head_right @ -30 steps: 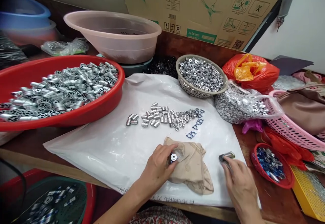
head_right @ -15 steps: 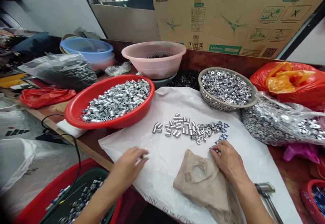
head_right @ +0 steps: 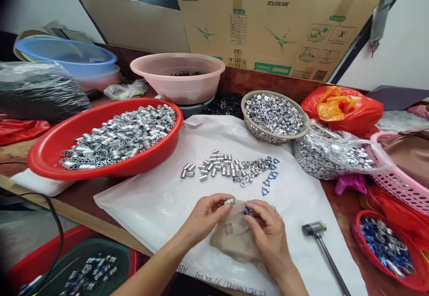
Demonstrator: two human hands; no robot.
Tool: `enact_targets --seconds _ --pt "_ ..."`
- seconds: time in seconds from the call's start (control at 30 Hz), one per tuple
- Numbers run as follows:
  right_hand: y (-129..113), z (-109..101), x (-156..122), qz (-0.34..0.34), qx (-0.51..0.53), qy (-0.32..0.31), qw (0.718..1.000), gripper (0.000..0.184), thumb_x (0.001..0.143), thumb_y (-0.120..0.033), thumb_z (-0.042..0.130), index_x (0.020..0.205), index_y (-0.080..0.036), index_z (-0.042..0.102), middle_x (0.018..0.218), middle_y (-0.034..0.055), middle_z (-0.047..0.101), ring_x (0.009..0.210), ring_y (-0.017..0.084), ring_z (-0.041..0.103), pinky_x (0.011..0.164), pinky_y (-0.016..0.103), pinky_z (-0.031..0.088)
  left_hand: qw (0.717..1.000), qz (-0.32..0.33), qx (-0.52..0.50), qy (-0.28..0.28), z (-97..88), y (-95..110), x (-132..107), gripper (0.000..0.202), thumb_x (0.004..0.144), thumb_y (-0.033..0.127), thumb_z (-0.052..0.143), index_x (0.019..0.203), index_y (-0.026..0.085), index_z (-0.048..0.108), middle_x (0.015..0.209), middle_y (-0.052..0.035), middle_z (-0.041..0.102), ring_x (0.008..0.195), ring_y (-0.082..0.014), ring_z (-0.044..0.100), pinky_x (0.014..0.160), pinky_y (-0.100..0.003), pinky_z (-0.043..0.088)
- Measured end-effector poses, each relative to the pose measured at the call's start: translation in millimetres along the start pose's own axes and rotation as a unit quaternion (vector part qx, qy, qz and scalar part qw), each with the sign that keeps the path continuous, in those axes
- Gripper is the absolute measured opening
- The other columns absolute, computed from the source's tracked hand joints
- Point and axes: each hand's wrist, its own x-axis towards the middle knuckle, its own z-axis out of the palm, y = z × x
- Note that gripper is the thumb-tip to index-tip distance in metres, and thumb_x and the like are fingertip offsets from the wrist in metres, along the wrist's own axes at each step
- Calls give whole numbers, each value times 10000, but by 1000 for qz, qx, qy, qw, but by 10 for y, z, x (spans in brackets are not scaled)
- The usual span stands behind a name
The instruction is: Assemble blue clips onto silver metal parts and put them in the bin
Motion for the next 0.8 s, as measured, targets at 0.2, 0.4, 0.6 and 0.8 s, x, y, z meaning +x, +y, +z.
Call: enact_targets --seconds 0.2,0.4,0.6,0.8 --pt "-55 93 -67 9 89 -9 996 212 790 -227 630 980 -282 707 959 43 720 911 204 667 779 342 564 959 -93 -260 -66 203 61 -248 312 736 395 646 877 121 693 608 -2 572 555 -97 483 504 -197 394" --pt "-125 -165 -86 -91 53 -127 986 248 799 -223 625 1030 -287 691 932 29 722 860 177 662 768 327 536 910 -160 -332 -192 176 7 -243 305 672 394 719 608 114 617 505 18 531 415 -59 453 406 -175 374" --pt "1 -130 493 45 -156 -139 977 188 840 -263 529 952 -211 671 945 39 704 816 159 647 772 297 496 854 -204 -467 -103 291 -15 -280 339 610 362 788 790 106 659 593 -5 587 484 -73 537 425 -161 422" --pt "180 232 908 75 -240 -133 959 83 716 -201 629 797 -201 646 868 59 674 831 216 620 701 318 454 840 -213 -499 -5 242 5 -301 382 599 343 805 850 81 684 641 -32 626 494 -61 533 451 -157 443"
